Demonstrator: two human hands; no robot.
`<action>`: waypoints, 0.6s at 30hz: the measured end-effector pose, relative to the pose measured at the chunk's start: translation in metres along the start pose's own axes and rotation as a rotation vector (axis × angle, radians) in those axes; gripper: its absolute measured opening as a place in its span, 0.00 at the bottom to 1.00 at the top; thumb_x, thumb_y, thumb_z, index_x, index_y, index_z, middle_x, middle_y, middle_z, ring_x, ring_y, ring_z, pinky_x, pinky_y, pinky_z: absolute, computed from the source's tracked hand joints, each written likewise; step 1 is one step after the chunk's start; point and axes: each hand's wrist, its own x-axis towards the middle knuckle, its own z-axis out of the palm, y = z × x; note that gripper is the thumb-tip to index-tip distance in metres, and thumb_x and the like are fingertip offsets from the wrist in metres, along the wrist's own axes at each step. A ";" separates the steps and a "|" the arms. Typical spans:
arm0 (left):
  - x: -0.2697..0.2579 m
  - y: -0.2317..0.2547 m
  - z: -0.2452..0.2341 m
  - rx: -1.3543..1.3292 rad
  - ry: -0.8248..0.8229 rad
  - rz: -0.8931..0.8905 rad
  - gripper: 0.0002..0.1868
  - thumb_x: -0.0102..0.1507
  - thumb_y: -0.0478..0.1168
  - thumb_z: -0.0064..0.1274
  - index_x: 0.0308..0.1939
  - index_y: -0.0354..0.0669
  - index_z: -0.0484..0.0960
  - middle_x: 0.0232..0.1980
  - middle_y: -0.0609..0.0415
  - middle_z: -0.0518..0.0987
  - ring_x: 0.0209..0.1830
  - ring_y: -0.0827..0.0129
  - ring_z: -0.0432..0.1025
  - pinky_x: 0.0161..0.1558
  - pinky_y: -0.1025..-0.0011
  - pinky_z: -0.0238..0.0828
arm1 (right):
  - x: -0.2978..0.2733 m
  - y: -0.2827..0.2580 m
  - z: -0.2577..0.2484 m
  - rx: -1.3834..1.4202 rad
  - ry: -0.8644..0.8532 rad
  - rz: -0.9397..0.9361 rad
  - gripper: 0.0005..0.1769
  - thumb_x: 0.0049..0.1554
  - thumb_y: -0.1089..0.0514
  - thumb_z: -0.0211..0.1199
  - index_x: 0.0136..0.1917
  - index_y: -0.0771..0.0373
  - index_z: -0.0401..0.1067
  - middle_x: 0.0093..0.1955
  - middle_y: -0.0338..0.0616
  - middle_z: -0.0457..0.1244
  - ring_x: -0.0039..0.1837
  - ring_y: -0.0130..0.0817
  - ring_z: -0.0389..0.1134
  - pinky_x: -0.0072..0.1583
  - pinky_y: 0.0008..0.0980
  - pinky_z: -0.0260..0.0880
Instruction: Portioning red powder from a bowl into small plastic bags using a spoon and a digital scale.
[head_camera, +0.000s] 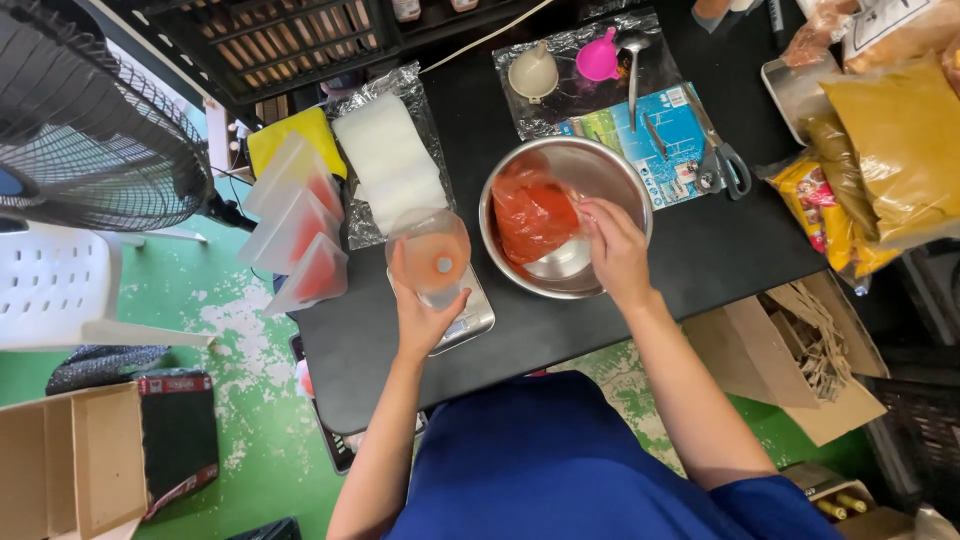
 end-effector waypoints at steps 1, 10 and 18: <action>-0.001 -0.002 0.000 0.002 0.005 -0.004 0.67 0.48 0.41 0.78 0.81 0.41 0.45 0.78 0.37 0.57 0.76 0.49 0.57 0.75 0.49 0.54 | -0.001 0.004 0.002 0.004 -0.005 -0.001 0.10 0.67 0.64 0.58 0.57 0.62 0.79 0.57 0.46 0.70 0.58 0.45 0.73 0.59 0.38 0.73; -0.005 0.010 -0.010 0.052 0.046 -0.013 0.66 0.48 0.43 0.78 0.81 0.46 0.48 0.77 0.41 0.53 0.76 0.49 0.56 0.75 0.43 0.47 | -0.025 0.040 0.028 -0.071 0.019 0.154 0.10 0.70 0.64 0.54 0.54 0.64 0.76 0.48 0.49 0.69 0.53 0.53 0.72 0.54 0.45 0.73; -0.005 0.009 -0.012 0.078 0.042 -0.039 0.65 0.48 0.43 0.78 0.81 0.48 0.49 0.76 0.43 0.53 0.77 0.50 0.55 0.75 0.45 0.46 | -0.035 0.082 0.044 0.496 0.287 0.983 0.12 0.67 0.64 0.50 0.50 0.69 0.74 0.44 0.55 0.71 0.38 0.35 0.74 0.41 0.28 0.78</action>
